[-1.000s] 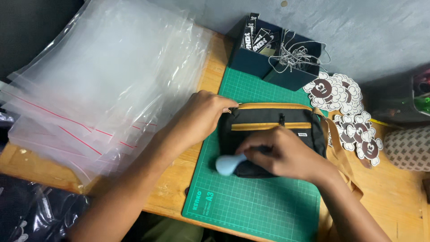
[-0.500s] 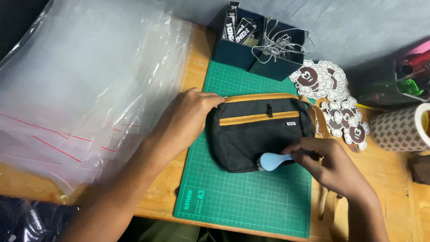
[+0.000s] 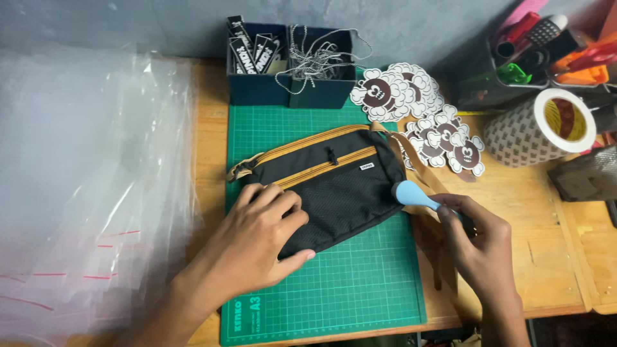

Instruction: The person uses a small blue brush to clean the exterior and interior of a black shoulder bag with a tan strap. They then attach a small decorative tag to the bag's zipper pull.

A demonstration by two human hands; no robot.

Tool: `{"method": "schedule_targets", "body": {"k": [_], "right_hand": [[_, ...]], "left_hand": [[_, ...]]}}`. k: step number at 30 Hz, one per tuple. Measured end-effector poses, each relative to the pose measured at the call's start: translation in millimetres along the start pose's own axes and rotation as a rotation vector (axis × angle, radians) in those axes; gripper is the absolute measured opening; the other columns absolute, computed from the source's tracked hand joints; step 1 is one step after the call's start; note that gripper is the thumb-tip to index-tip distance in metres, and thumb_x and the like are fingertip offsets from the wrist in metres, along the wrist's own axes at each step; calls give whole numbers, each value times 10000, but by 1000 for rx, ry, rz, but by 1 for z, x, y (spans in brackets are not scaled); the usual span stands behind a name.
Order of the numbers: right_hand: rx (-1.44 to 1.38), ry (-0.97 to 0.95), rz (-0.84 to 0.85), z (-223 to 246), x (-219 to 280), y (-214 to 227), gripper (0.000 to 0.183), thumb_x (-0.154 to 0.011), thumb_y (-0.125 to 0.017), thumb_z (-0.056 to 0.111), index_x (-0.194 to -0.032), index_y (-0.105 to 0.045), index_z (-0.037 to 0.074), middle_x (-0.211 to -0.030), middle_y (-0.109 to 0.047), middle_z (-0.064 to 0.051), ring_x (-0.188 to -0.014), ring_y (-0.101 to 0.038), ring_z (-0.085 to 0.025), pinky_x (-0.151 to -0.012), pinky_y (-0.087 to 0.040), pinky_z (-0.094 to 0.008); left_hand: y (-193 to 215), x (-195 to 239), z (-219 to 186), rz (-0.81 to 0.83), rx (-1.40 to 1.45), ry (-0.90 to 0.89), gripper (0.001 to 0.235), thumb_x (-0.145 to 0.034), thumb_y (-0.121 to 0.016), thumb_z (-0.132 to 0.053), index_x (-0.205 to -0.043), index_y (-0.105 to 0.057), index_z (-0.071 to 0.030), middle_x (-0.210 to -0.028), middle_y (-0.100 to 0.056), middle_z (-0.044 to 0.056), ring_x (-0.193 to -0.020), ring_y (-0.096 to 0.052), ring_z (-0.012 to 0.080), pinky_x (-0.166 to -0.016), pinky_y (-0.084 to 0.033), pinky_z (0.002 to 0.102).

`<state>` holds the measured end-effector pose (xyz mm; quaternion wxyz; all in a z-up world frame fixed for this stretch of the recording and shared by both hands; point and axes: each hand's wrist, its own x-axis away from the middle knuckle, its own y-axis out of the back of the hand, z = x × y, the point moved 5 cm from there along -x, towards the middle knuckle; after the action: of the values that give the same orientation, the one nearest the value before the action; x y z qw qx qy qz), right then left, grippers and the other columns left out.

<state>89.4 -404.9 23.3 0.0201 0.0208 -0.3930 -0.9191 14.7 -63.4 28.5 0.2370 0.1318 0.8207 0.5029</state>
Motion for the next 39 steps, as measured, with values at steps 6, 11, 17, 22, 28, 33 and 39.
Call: {"method": "schedule_targets", "body": {"k": [6,11,17,22,28,33,39], "right_hand": [[-90,121,234,12,3,-17,262,-1064,-695,247,-1100,-931,138,-776,-791,38,-618,-572,-83,-567,-437,-294],[5,145,10,2,-40,-3,228,-1095,-707,176,-1253,-862,121,-1037,-851,-29,-840,-693,-144,-771,-503,-314],[70,220,-9,2,-91,-16,207,-1111,-737,230,-1269,-862,180,-911,-776,16,-744,-624,-150,-722,-457,-354],[-253,215,238,10,-77,-24,267,-1096,-668,181,-1225,-884,91,-1115,-878,-6,-1078,-742,-100,-969,-530,-271],[-22,195,1,9,-50,-7,240,-1139,-696,201,-1319,-847,152,-1127,-863,32,-978,-683,-70,-849,-496,-284],[-466,54,-103,24,-5,-11,326,-1187,-625,179,-1444,-754,26,-851,-556,-24,-719,-494,-108,-662,-446,-270],[-423,372,67,75,63,-64,369,-1095,-646,140,-1421,-790,44,-1184,-863,-79,-938,-722,-166,-877,-549,-296]], "left_hand": [[-8,-8,-7,-67,5,5,352,-1014,-835,-450,-1131,-742,-131,-1130,-652,70,-1047,-615,318,-921,-452,502],[-15,-11,-15,-78,7,-37,392,-1009,-834,-474,-1194,-760,-136,-1249,-674,99,-1124,-634,324,-945,-454,509],[-16,-11,-19,-74,32,-42,364,-986,-850,-412,-1173,-804,-103,-1270,-709,118,-1174,-658,331,-943,-490,528],[0,-4,-11,1,149,-72,414,-953,-871,-325,-1245,-798,-41,-1356,-726,160,-1289,-664,365,-1107,-523,533],[-1,1,-1,62,167,13,350,-929,-906,-277,-1216,-832,-90,-1221,-770,26,-1170,-708,258,-961,-538,457],[20,-11,4,-141,471,265,205,-1128,-645,-194,-951,-708,-112,-936,-713,-13,-847,-707,159,-767,-518,338],[5,-9,15,-221,694,455,309,-1109,-721,-251,-851,-765,-88,-823,-716,-16,-781,-658,114,-727,-500,310]]}}
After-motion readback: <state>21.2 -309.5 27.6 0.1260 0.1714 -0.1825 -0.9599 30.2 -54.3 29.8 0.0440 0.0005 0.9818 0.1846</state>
